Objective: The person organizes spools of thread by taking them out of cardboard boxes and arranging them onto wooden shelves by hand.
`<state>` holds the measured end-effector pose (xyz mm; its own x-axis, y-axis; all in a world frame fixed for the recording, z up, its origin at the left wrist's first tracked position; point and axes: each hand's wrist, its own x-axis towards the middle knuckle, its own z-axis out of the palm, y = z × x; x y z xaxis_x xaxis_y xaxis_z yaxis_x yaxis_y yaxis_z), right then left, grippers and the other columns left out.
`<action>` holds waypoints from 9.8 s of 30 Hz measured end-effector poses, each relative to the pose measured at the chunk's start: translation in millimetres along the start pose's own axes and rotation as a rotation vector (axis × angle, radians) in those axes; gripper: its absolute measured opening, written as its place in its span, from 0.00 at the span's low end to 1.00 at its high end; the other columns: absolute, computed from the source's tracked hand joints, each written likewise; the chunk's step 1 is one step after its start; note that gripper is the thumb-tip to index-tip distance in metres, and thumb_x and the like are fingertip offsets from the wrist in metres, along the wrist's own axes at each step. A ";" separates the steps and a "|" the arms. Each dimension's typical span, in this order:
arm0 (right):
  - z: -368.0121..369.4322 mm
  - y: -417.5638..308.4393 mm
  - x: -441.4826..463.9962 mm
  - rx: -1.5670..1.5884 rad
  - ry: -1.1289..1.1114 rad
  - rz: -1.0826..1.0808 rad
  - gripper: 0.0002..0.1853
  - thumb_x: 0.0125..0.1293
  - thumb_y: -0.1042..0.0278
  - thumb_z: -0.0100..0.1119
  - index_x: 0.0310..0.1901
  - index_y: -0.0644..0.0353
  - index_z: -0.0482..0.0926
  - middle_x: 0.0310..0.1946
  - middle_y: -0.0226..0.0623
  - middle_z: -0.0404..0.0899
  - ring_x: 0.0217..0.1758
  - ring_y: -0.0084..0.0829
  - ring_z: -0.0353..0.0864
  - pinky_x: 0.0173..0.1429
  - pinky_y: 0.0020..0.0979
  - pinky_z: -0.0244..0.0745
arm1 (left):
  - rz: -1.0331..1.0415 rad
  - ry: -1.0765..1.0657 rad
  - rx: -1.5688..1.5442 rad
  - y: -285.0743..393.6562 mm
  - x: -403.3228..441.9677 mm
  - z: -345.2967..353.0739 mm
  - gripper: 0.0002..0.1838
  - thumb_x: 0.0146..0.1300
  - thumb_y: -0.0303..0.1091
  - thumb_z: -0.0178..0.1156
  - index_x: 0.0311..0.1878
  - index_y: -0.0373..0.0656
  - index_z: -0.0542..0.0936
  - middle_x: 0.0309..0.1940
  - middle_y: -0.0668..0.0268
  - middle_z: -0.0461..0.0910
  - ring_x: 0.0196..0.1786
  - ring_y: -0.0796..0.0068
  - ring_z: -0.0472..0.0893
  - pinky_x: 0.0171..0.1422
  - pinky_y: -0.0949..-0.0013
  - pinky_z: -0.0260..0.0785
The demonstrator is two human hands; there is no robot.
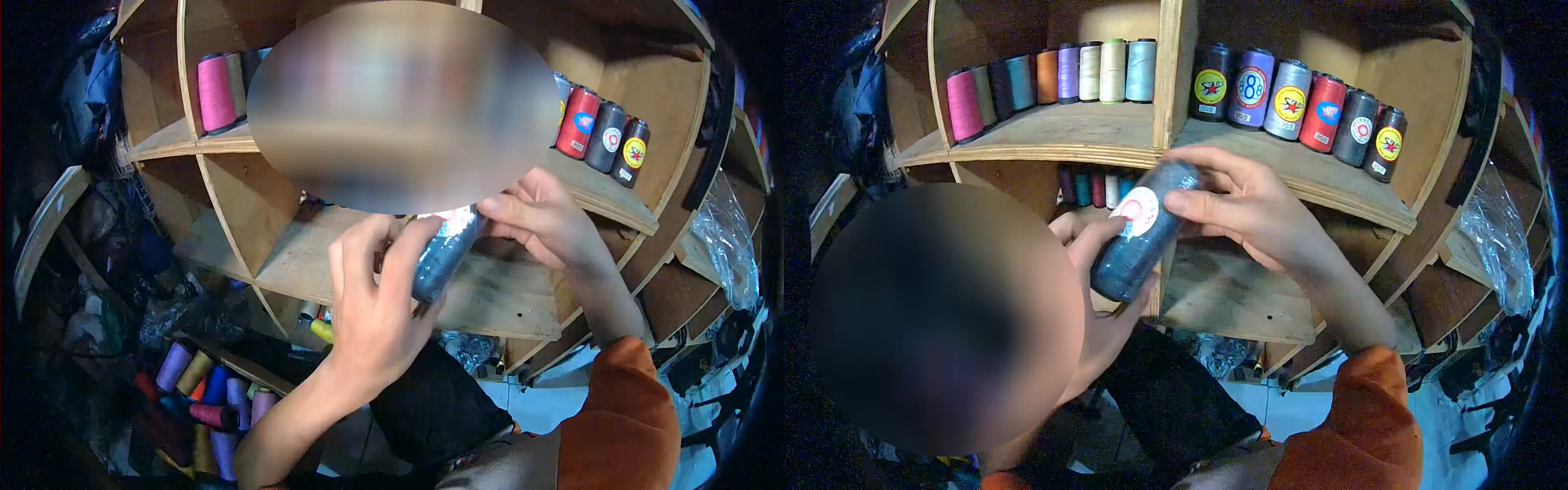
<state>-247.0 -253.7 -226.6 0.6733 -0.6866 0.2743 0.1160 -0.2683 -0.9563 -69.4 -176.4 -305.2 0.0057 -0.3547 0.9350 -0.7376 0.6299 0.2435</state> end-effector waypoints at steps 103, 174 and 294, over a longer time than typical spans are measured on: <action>-208.5 123.4 -25.5 -0.935 0.519 0.294 0.29 0.58 0.51 0.61 0.55 0.66 0.74 0.46 0.37 0.79 0.48 0.27 0.77 0.55 0.27 0.68 | -0.883 0.039 0.258 -47.1 -133.1 -239.0 0.43 0.53 0.41 0.64 0.70 0.38 0.55 0.68 0.57 0.58 0.68 0.62 0.61 0.70 0.60 0.52; -237.2 278.5 -48.1 -1.528 1.077 0.389 0.26 0.62 0.55 0.52 0.48 0.75 0.68 0.39 0.62 0.75 0.42 0.55 0.77 0.46 0.48 0.71 | -0.937 -0.057 -1.165 -56.0 -84.4 -26.4 0.45 0.43 0.28 0.62 0.67 0.37 0.55 0.66 0.46 0.58 0.69 0.48 0.59 0.68 0.49 0.57; -207.6 308.1 2.4 -1.225 1.002 0.126 0.25 0.45 0.56 0.73 0.38 0.64 0.73 0.32 0.46 0.82 0.39 0.42 0.82 0.45 0.38 0.74 | -1.003 -0.634 0.920 -175.9 -265.7 -254.4 0.25 0.57 0.26 0.57 0.59 0.40 0.68 0.57 0.49 0.68 0.57 0.45 0.70 0.57 0.54 0.67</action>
<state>-361.2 -478.2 -499.7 -0.1580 -0.7613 0.6289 -0.8678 -0.1968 -0.4562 230.5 -17.1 -530.8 0.6441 -0.7479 0.1604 -0.7613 -0.6063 0.2300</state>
